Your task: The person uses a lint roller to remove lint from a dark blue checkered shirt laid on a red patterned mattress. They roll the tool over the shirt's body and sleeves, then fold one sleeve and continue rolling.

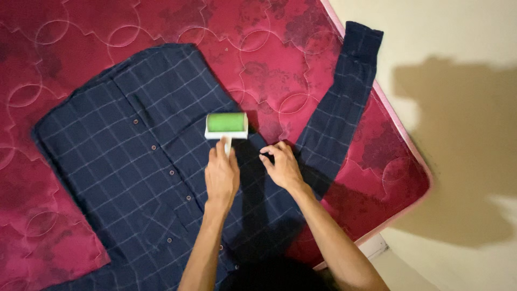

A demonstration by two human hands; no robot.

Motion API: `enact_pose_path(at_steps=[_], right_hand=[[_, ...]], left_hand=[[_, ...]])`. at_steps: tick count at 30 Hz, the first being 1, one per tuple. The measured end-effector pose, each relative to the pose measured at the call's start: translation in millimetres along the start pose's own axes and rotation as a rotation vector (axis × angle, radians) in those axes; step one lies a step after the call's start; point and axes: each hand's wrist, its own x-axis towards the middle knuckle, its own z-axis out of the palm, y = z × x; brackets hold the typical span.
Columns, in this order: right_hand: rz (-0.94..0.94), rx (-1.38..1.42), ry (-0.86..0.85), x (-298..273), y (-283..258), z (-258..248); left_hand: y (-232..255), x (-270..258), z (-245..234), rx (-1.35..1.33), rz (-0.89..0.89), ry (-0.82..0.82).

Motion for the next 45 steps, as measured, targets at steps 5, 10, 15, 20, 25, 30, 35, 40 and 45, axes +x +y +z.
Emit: enact_pose_path(at_steps=[5, 10, 15, 20, 25, 30, 35, 40, 45], right_hand=[[0.010, 0.014, -0.007, 2, 0, -1], [0.026, 0.018, -0.003, 2, 0, 1], [0.026, 0.031, 0.003, 1, 1, 1], [0.010, 0.009, 0.000, -2, -1, 0], [-0.102, -0.110, 0.004, -11, -12, -4], [-0.142, -0.163, -0.016, -30, -22, -5], [-0.165, -0.174, -0.035, -37, -17, -2], [-0.138, -0.185, -0.051, -41, -19, 2], [-0.095, -0.274, -0.071, -38, -30, 1]], left_hand=[[0, -23, -5, 0.035, -0.052, -0.071], [-7, 2, 10, 0.060, -0.002, -0.046], [-9, 44, 27, 0.023, 0.035, 0.000], [-3, 39, 24, -0.001, 0.036, 0.032], [2, -10, 4, -0.043, -0.008, 0.033], [-8, -25, 6, 0.030, -0.054, -0.001], [-17, 4, 21, 0.060, -0.033, -0.005], [-22, 43, 34, 0.106, -0.023, -0.011], [-25, 60, 44, 0.099, -0.033, -0.013]])
